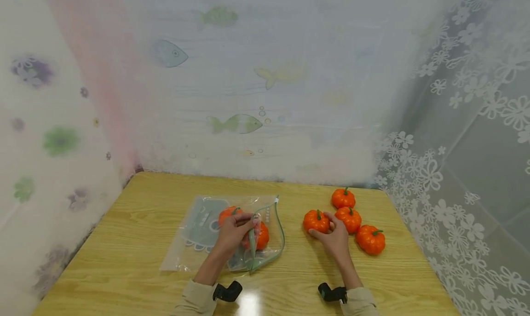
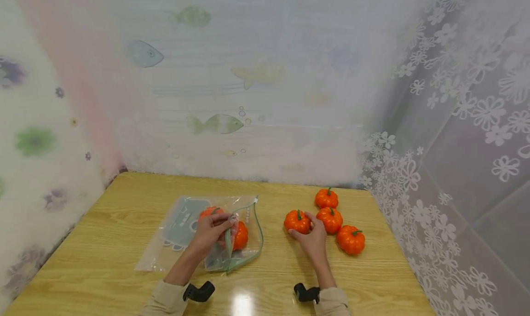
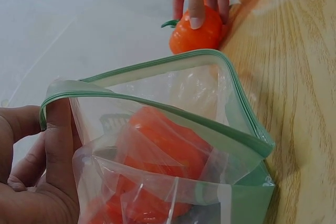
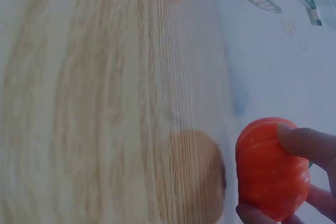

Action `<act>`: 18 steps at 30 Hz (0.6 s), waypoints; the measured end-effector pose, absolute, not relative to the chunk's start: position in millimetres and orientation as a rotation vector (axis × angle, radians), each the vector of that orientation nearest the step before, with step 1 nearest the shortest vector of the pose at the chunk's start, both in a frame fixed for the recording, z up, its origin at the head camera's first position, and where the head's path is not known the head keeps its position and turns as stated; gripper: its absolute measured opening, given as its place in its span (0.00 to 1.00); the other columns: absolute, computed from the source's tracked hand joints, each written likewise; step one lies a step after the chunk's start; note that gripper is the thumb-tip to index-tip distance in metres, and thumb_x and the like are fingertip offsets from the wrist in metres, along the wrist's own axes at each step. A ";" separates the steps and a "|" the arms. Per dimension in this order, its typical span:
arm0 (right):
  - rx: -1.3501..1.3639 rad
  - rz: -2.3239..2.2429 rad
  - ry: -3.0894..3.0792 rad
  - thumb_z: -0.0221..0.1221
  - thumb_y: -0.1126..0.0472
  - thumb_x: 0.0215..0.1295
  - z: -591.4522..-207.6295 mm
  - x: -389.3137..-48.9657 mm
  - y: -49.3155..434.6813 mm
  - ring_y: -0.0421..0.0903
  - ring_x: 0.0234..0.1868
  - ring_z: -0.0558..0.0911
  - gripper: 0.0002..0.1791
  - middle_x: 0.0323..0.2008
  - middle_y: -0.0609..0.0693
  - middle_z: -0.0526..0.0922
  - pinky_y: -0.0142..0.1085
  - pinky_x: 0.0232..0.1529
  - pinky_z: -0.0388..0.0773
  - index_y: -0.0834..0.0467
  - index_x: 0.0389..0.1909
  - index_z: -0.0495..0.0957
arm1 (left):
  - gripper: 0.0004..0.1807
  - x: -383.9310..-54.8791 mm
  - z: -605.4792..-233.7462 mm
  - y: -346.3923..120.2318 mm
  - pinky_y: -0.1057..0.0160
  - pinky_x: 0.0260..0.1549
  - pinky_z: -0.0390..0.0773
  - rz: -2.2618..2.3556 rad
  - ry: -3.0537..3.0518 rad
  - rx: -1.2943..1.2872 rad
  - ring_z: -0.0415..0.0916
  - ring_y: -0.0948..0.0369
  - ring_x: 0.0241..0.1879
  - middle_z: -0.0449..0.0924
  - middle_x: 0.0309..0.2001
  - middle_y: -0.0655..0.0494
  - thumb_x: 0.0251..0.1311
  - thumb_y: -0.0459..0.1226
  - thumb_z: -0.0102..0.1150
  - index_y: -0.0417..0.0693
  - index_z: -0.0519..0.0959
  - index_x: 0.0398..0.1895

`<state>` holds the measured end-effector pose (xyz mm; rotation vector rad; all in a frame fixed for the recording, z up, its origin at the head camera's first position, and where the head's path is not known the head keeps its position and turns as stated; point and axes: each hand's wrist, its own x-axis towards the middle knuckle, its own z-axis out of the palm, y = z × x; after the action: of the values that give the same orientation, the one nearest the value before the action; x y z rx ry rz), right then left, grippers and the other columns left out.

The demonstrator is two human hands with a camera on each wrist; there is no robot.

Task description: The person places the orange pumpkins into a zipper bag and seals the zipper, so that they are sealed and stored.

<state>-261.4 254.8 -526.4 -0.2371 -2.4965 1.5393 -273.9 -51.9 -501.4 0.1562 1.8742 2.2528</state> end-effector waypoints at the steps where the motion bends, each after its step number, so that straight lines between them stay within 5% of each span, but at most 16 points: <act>1: -0.230 1.540 -2.489 0.75 0.62 0.58 -526.1 -260.7 254.2 0.70 0.71 0.66 0.41 0.73 0.67 0.62 0.59 0.66 0.72 0.64 0.71 0.69 | 0.16 -274.0 -501.4 -51.8 0.65 0.32 0.87 2.257 1.868 0.156 0.86 0.63 0.29 0.87 0.37 0.48 0.70 0.30 0.60 0.28 0.78 0.57; 9: -0.163 1.490 -2.429 0.79 0.62 0.52 -524.8 -258.3 246.4 0.62 0.62 0.77 0.40 0.66 0.62 0.73 0.54 0.61 0.78 0.61 0.67 0.76 | 0.15 -275.3 -501.1 -50.3 0.65 0.32 0.86 2.275 1.863 0.125 0.86 0.63 0.28 0.88 0.36 0.49 0.70 0.30 0.60 0.28 0.78 0.56; 18: 0.102 1.808 -2.239 0.77 0.70 0.51 -529.8 -253.5 232.6 0.58 0.62 0.75 0.39 0.66 0.58 0.72 0.34 0.48 0.84 0.58 0.67 0.75 | 0.15 -274.3 -501.9 -51.4 0.66 0.29 0.86 2.267 1.876 0.099 0.86 0.62 0.28 0.87 0.34 0.50 0.70 0.31 0.60 0.29 0.79 0.56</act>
<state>-253.5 232.6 -529.8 0.1021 -2.2392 1.8085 -274.3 -51.4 -501.9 0.0990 1.8759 2.2667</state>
